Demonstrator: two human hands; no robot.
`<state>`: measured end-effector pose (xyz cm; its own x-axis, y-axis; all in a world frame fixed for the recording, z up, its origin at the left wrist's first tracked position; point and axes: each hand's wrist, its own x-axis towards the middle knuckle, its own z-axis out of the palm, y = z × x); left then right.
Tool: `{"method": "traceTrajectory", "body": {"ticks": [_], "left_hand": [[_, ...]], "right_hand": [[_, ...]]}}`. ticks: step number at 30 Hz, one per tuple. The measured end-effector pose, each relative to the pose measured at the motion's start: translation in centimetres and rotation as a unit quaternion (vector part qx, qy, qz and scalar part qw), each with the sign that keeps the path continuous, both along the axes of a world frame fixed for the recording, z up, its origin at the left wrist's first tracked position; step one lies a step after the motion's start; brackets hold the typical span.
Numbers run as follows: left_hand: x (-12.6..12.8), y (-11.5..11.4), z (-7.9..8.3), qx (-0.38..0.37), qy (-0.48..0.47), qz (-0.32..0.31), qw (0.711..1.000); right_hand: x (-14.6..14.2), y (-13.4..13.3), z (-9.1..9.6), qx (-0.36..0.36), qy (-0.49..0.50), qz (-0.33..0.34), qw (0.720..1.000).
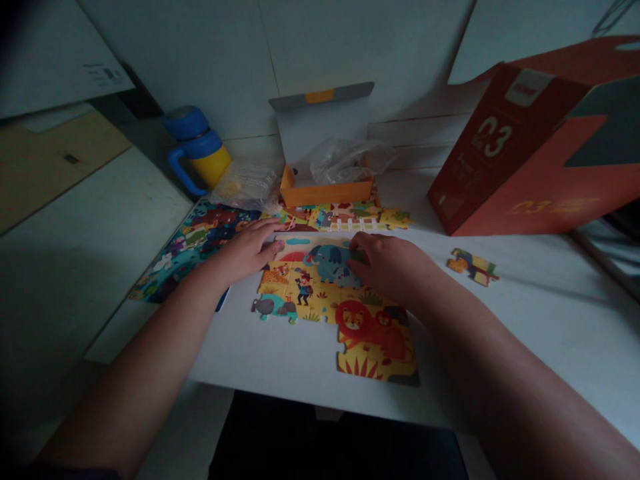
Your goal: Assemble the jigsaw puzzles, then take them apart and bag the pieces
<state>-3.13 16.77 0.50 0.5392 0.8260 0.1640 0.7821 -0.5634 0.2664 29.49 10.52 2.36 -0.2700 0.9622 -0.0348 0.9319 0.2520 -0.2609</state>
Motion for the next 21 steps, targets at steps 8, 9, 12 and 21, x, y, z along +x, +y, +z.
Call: {"method": "traceTrajectory", "body": {"ticks": [8, 9, 12, 21], "left_hand": [[1.0, 1.5, -0.7, 0.007, 0.006, 0.005, 1.0], [1.2, 1.6, -0.8, 0.015, 0.003, 0.009, 1.0], [1.4, 2.1, -0.6, 0.037, -0.014, 0.022, 0.999], [-0.2, 2.4, 0.4, 0.05, -0.047, 0.088, 0.994]], "right_hand": [[0.0, 0.0, -0.1, 0.0, -0.001, 0.005, 1.0], [0.1, 0.0, -0.1, 0.003, -0.001, 0.006, 1.0], [0.1, 0.0, -0.1, 0.008, 0.0, 0.011, 1.0], [0.0, 0.1, 0.0, -0.001, -0.009, 0.0, 1.0]]}}
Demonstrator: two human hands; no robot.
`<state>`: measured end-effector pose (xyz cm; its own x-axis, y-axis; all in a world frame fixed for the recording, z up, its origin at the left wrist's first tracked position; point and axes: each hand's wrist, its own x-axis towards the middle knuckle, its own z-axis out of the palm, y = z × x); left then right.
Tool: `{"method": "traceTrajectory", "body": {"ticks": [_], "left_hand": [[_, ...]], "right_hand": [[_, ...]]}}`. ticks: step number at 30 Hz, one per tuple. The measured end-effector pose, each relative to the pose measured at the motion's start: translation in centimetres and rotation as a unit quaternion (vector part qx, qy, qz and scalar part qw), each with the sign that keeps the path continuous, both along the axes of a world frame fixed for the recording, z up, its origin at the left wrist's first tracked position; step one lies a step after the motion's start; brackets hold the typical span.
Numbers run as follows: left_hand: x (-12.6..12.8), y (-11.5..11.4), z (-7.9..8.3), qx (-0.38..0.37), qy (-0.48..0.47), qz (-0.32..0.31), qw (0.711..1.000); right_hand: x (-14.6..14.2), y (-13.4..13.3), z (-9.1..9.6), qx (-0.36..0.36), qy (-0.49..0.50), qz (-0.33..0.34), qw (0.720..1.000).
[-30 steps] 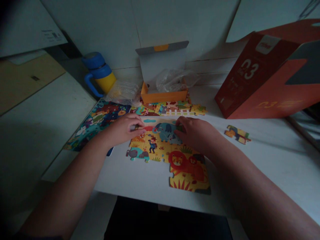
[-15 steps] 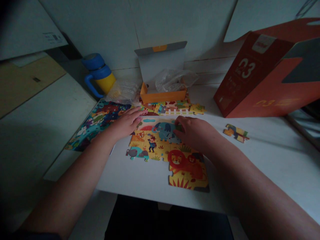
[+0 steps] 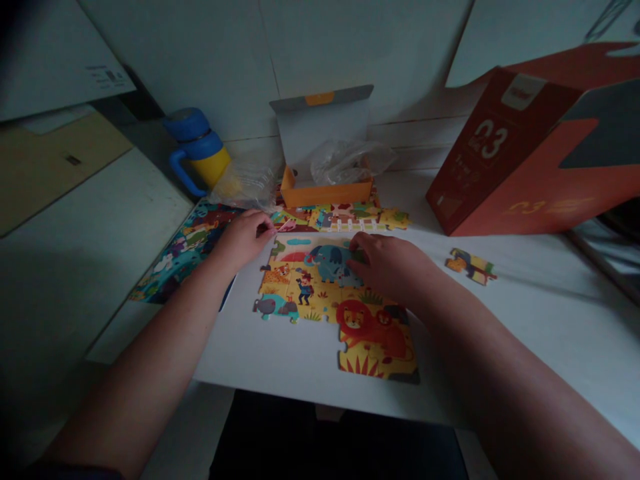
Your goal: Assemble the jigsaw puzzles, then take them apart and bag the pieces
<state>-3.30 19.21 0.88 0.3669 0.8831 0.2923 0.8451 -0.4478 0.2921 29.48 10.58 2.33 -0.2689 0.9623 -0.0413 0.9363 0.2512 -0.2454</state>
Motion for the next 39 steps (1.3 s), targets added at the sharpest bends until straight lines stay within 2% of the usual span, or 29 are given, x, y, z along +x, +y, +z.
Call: {"method": "traceTrajectory", "body": {"ticks": [4, 11, 16, 21, 26, 31, 35, 39], "left_hand": [[-0.4, 0.2, -0.2, 0.001, -0.013, 0.013, 1.0], [0.5, 0.2, -0.7, 0.014, 0.012, 0.035, 0.999], [0.3, 0.6, -0.9, 0.016, -0.002, 0.027, 1.0], [0.1, 0.8, -1.2, 0.021, -0.036, 0.046, 0.998], [-0.1, 0.7, -1.1, -0.009, -0.082, 0.073, 0.994], [-0.8, 0.6, -0.8, 0.002, -0.058, 0.087, 0.995], [-1.4, 0.8, -0.7, -0.005, -0.053, 0.088, 0.995], [-1.8, 1.0, -0.8, -0.015, -0.088, 0.074, 0.993]], "right_hand": [[0.0, 0.0, 0.0, -0.001, 0.0, 0.003, 1.0], [0.0, 0.0, 0.0, 0.001, 0.002, 0.0, 1.0], [0.0, 0.0, -0.2, 0.002, 0.008, 0.007, 1.0], [0.0, 0.0, 0.0, -0.012, 0.002, 0.0, 1.0], [0.1, 0.1, -0.2, -0.009, 0.012, 0.006, 1.0], [0.1, 0.1, -0.3, -0.006, 0.009, 0.001, 1.0], [0.1, 0.0, -0.2, 0.0, 0.012, 0.006, 1.0], [0.0, 0.0, -0.1, -0.007, 0.002, -0.002, 1.0]]}}
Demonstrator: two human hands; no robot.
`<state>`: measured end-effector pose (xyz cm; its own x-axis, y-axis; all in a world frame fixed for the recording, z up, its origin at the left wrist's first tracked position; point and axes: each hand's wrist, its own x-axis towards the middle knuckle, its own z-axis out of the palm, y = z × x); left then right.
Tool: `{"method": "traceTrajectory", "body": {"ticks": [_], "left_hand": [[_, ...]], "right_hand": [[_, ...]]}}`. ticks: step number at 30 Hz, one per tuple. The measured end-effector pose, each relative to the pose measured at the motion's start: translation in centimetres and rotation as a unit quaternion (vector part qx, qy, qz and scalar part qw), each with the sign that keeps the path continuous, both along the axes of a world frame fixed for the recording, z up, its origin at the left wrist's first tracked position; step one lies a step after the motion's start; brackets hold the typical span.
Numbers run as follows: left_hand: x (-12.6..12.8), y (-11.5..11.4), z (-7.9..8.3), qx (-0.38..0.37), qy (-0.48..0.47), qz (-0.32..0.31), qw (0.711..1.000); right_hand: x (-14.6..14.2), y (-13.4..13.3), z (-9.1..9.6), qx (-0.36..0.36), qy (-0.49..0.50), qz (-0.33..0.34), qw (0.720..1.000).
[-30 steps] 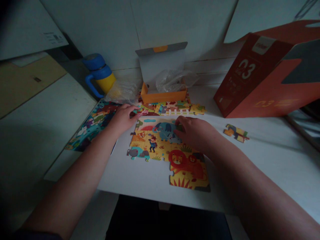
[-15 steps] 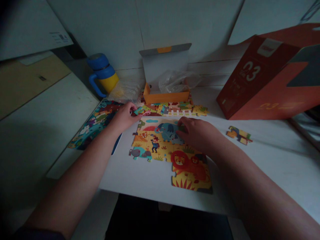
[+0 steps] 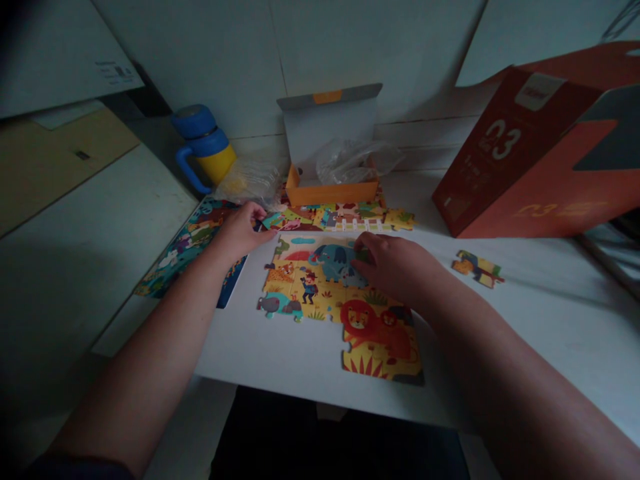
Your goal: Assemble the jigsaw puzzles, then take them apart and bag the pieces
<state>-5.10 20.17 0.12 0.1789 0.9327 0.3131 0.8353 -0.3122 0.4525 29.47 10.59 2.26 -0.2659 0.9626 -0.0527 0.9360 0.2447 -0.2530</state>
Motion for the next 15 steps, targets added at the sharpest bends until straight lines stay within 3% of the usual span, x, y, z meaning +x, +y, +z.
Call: {"method": "traceTrajectory", "body": {"ticks": [6, 11, 15], "left_hand": [[-0.5, 0.2, -0.1, 0.006, -0.104, -0.034, 0.994], [-0.6, 0.5, 0.4, -0.057, -0.249, -0.066, 0.964], [-0.6, -0.4, 1.5, -0.153, -0.289, -0.105, 0.939]], "right_hand": [[0.1, 0.1, -0.1, -0.005, -0.003, 0.004, 1.0], [0.1, 0.1, -0.3, -0.003, 0.001, 0.006, 1.0], [0.1, 0.0, -0.2, 0.005, 0.0, 0.005, 1.0]]}}
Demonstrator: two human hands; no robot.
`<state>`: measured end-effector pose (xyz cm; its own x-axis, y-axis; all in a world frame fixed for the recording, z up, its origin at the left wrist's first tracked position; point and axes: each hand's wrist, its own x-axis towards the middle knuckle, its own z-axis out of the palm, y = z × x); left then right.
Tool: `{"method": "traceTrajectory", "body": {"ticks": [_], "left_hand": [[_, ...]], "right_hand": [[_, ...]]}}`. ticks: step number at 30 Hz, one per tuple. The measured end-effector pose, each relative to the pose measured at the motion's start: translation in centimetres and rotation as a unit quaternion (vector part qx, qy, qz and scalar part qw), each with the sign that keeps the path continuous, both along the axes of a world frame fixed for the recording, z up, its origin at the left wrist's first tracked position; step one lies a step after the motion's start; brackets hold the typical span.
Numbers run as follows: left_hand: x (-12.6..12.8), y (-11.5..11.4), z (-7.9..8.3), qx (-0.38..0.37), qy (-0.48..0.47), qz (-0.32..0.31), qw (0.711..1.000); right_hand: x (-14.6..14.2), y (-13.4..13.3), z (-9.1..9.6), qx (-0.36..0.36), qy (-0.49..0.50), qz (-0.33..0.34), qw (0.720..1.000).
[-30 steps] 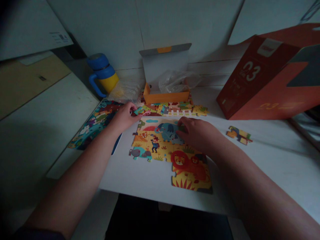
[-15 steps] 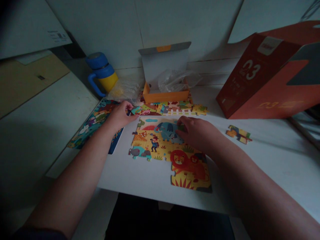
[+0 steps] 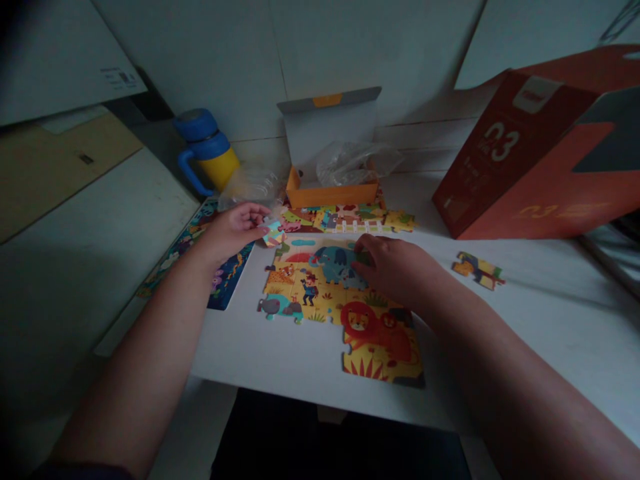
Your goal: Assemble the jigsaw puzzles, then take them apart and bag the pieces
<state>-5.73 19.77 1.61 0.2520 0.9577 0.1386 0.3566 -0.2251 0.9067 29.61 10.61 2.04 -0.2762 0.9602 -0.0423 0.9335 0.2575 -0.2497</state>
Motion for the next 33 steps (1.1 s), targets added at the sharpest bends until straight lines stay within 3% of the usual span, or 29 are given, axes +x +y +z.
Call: {"method": "traceTrajectory", "body": {"ticks": [7, 15, 21, 23, 25, 30, 33], "left_hand": [[-0.2, -2.2, 2.0, -0.107, -0.02, -0.094, 0.99], [-0.6, -3.9, 3.7, -0.178, 0.106, -0.169, 0.964], [-1.4, -4.3, 4.7, -0.255, 0.201, -0.254, 0.911], [-1.8, -4.3, 4.6, -0.273, 0.21, -0.267, 0.9], [-2.1, -4.2, 4.3, -0.272, 0.203, -0.249, 0.907], [-2.5, -4.1, 4.2, -0.277, 0.227, -0.231, 0.905], [-2.6, -4.2, 4.8, -0.285, 0.255, -0.235, 0.894]], "right_hand": [[-0.1, -0.1, 0.1, 0.001, -0.006, -0.007, 1.0], [-0.2, -0.3, 0.4, 0.003, 0.005, 0.005, 1.0], [0.5, 0.1, 0.7, -0.009, 0.041, 0.011, 0.999], [1.7, 0.5, 1.3, 0.001, 0.036, -0.018, 0.999], [3.2, 0.8, 2.2, 0.042, -0.003, -0.076, 0.996], [6.0, 0.4, 4.6, 0.134, -0.086, -0.228, 0.96], [7.0, -0.2, 5.2, 0.13, -0.103, -0.252, 0.953]]}}
